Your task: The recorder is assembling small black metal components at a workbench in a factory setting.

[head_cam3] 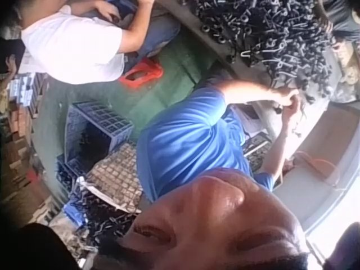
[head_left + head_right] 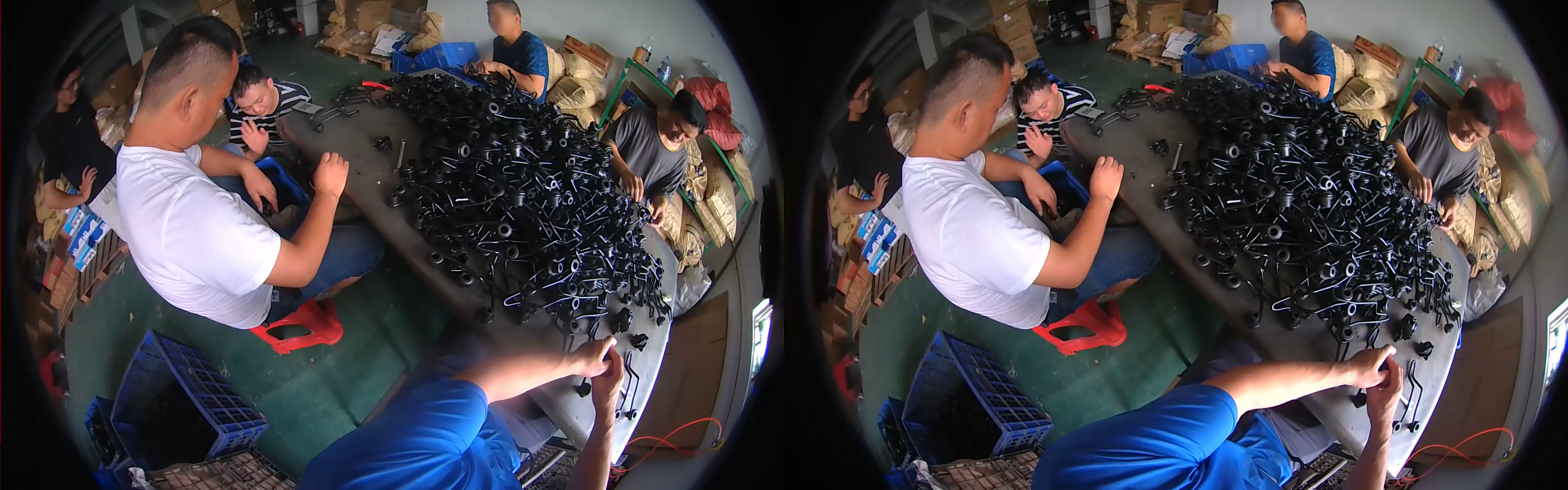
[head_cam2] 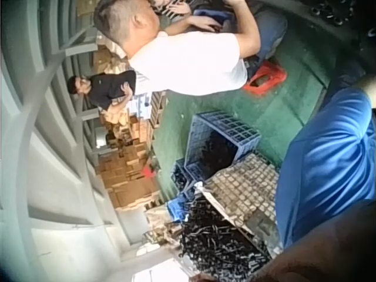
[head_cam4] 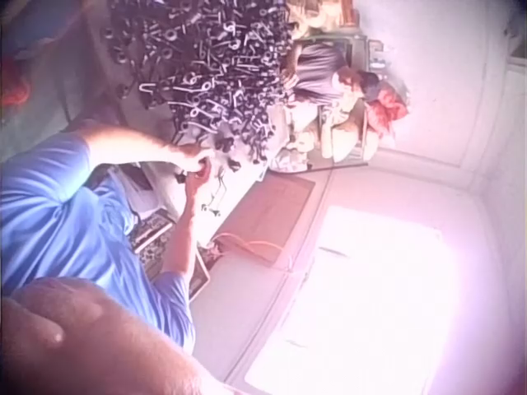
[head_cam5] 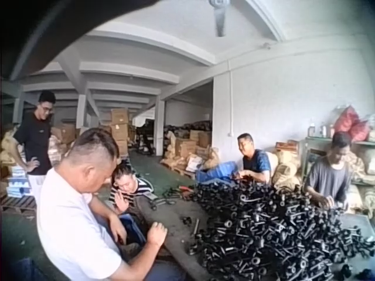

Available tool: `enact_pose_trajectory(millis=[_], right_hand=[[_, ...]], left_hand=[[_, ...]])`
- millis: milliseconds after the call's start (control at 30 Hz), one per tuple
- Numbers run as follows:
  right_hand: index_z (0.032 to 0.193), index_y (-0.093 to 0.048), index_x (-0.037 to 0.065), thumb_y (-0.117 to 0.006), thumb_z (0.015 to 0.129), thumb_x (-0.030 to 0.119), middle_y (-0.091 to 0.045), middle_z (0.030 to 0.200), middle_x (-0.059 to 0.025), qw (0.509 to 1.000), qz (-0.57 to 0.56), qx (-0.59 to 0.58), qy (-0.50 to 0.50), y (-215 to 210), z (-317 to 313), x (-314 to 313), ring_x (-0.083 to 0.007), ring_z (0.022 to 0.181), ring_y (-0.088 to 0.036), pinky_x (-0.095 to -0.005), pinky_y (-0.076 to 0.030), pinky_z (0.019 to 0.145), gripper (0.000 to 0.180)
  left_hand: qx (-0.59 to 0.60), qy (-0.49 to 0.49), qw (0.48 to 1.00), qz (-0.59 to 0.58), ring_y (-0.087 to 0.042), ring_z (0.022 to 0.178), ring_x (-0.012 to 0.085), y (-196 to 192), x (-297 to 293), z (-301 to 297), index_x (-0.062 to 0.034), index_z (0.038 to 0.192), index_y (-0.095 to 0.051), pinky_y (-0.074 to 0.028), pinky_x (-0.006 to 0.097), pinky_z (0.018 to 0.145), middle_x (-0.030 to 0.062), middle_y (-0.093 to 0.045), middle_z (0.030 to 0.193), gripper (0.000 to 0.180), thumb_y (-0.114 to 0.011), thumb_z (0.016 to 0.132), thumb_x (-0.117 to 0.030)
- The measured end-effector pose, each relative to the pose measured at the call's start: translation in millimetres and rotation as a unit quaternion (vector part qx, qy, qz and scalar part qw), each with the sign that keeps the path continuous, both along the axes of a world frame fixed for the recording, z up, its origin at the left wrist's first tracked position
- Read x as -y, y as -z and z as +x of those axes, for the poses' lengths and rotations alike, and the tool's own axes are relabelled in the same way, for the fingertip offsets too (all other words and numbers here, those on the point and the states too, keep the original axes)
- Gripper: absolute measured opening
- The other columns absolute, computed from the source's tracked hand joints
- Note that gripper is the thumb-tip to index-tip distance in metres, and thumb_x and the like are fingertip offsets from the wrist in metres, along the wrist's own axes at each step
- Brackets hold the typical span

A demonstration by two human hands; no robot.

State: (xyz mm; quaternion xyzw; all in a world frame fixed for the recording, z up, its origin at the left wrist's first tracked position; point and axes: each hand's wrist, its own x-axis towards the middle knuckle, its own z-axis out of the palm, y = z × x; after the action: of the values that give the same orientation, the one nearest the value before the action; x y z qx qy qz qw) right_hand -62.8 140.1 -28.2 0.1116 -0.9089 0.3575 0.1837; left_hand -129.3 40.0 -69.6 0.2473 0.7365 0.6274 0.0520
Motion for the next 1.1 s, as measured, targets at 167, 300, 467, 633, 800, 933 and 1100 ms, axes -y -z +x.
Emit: enact_pose_trajectory(millis=[167, 300, 467, 633, 800, 933, 1100], right_hand=[[0.111, -0.058, 0.001, -0.067, 0.076, -0.001, -0.063, 0.099, -0.0105, 1.0, 0.002, -0.017, 0.003, 7, -4, -6, -0.0205, 0.088, -0.061, -0.0308, -0.048, 0.076, 0.036], [0.106, -0.059, 0.0, -0.067, 0.078, 0.0, -0.064, 0.096, -0.009, 0.998, 0.023, -0.057, 0.012, 0, -6, -3, -0.017, 0.084, -0.061, -0.0285, -0.048, 0.072, 0.03], [0.105, -0.059, 0.0, -0.068, 0.082, 0.005, -0.061, 0.09, -0.0031, 0.982, -0.17, 0.066, 0.04, 0, -6, -17, -0.0084, 0.076, -0.056, -0.0218, -0.046, 0.065, 0.025], [0.105, -0.059, 0.0, -0.07, 0.082, 0.01, -0.059, 0.087, -0.0002, 0.988, -0.136, 0.072, 0.021, -5, -5, -11, -0.0058, 0.075, -0.053, -0.0202, -0.046, 0.065, 0.027], [0.104, -0.059, 0.0, -0.071, 0.082, 0.01, -0.059, 0.085, -0.0002, 0.988, -0.135, 0.071, 0.012, -13, -4, -1, -0.0052, 0.073, -0.053, -0.0199, -0.045, 0.063, 0.028], [0.104, -0.057, 0.001, -0.069, 0.082, 0.012, -0.058, 0.079, 0.0001, 0.978, -0.129, 0.164, 0.018, -29, -2, 1, -0.0039, 0.063, -0.05, -0.0186, -0.041, 0.053, 0.027], [0.109, -0.054, 0.002, -0.07, 0.083, 0.019, -0.057, 0.076, -0.0003, 0.96, -0.201, 0.191, -0.03, -42, -1, 9, -0.0052, 0.059, -0.049, -0.02, -0.037, 0.048, 0.035]], left_hand=[[0.031, 0.039, 0.999, -0.009, -0.063, 0.099, 0.0349, -9, 4, 0, 0.0031, 0.126, -0.044, -0.05, 0.039, 0.084, 0.0237, -0.064, 0.105, 0.063, -0.071, 0.075, -0.023], [0.023, 0.026, 0.999, 0.032, -0.064, 0.098, 0.0316, -6, 8, -2, 0.0034, 0.124, -0.046, -0.05, 0.038, 0.084, 0.0231, -0.063, 0.105, 0.062, -0.072, 0.074, -0.023], [0.026, 0.03, 0.995, 0.096, -0.065, 0.086, 0.0254, -11, 17, -8, 0.0032, 0.105, -0.059, -0.05, 0.035, 0.076, 0.0184, -0.066, 0.095, 0.039, -0.072, 0.076, -0.02], [-0.005, 0.003, 0.997, 0.073, -0.066, 0.08, 0.0272, -13, 22, -5, 0.0022, 0.09, -0.065, -0.051, 0.036, 0.071, 0.0168, -0.068, 0.084, 0.022, -0.07, 0.077, -0.015], [0.004, 0.003, 0.997, 0.071, -0.066, 0.079, 0.0277, -16, 27, -7, 0.0017, 0.088, -0.065, -0.051, 0.036, 0.07, 0.0169, -0.068, 0.083, 0.022, -0.07, 0.077, -0.016], [-0.005, 0.007, 1.0, 0.03, -0.066, 0.078, 0.0291, -27, 41, -6, 0.0011, 0.086, -0.065, -0.051, 0.037, 0.07, 0.0165, -0.068, 0.082, 0.023, -0.071, 0.078, -0.019], [-0.067, -0.013, 0.998, -0.002, -0.065, 0.077, 0.0316, -40, 47, 1, 0.0008, 0.084, -0.064, -0.051, 0.038, 0.07, 0.0165, -0.067, 0.08, 0.018, -0.068, 0.08, -0.017]])
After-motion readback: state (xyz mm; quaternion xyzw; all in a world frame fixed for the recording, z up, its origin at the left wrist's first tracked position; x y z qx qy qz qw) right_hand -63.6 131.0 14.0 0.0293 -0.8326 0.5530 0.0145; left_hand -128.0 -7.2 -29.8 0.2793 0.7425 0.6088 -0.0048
